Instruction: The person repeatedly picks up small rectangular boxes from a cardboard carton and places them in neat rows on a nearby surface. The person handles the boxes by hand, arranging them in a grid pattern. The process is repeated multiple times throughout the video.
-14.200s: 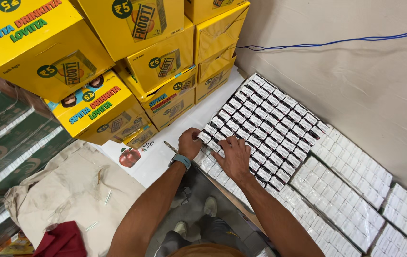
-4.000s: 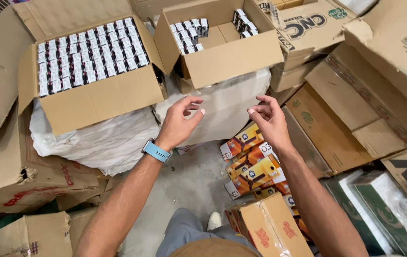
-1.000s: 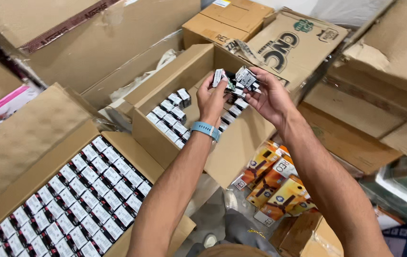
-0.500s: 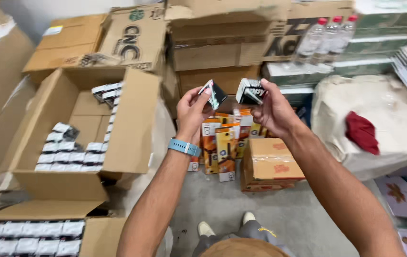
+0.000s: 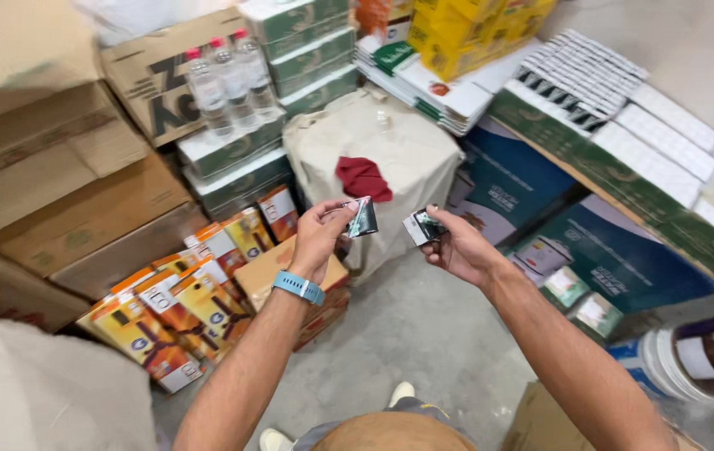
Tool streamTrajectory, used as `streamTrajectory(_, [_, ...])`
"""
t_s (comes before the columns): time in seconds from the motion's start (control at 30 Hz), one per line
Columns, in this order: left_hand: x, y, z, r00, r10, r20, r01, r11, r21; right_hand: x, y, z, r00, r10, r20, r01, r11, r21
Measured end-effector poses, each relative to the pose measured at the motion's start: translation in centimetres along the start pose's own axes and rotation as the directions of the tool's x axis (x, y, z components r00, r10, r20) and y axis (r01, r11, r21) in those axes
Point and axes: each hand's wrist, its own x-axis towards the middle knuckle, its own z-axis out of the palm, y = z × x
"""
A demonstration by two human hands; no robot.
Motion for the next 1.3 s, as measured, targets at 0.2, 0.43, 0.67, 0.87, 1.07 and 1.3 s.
streamTrajectory(0.2, [3.8,-5.4,17.7,0.969,-0.089,0.229,0.072,0.994,0.082,-2.7,-5.3,-16.3,0.98,-0.09,-0.176,0.078,0.994,-0.073])
streamTrajectory(0.43, [9.9,-10.4,30.4,0.917,-0.194,0.348,0.137,0.974,0.183,-1.5,-9.4,-28.6,0.882,-0.192,-0.43,0.17,0.981,-0.089])
streamTrajectory(0.67, [21.7,-15.6,38.7,0.895,-0.202,0.398,0.054,0.934,0.353,5.1,-12.8,-37.1,0.83,-0.191,-0.523,0.181,0.981,-0.071])
streamTrajectory(0.87, [33.0,-16.4,45.4,0.859,-0.212,0.465,-0.04,0.88,0.474,13.0,-19.1,-40.8,0.794,-0.24,-0.559,0.013,0.926,-0.378])
streamTrajectory(1.07, [42.7,-16.6,50.4,0.822,-0.154,0.548,-0.248,0.77,0.588,20.0,-25.9,-42.3,0.809,-0.324,-0.491,-0.098,0.749,-0.655])
streamTrajectory(1.3, [53.2,-17.8,56.8,0.686,-0.028,0.727,-0.603,0.536,0.591,32.4,-27.5,-50.7,0.71,-0.484,-0.512,-0.145,0.611,-0.778])
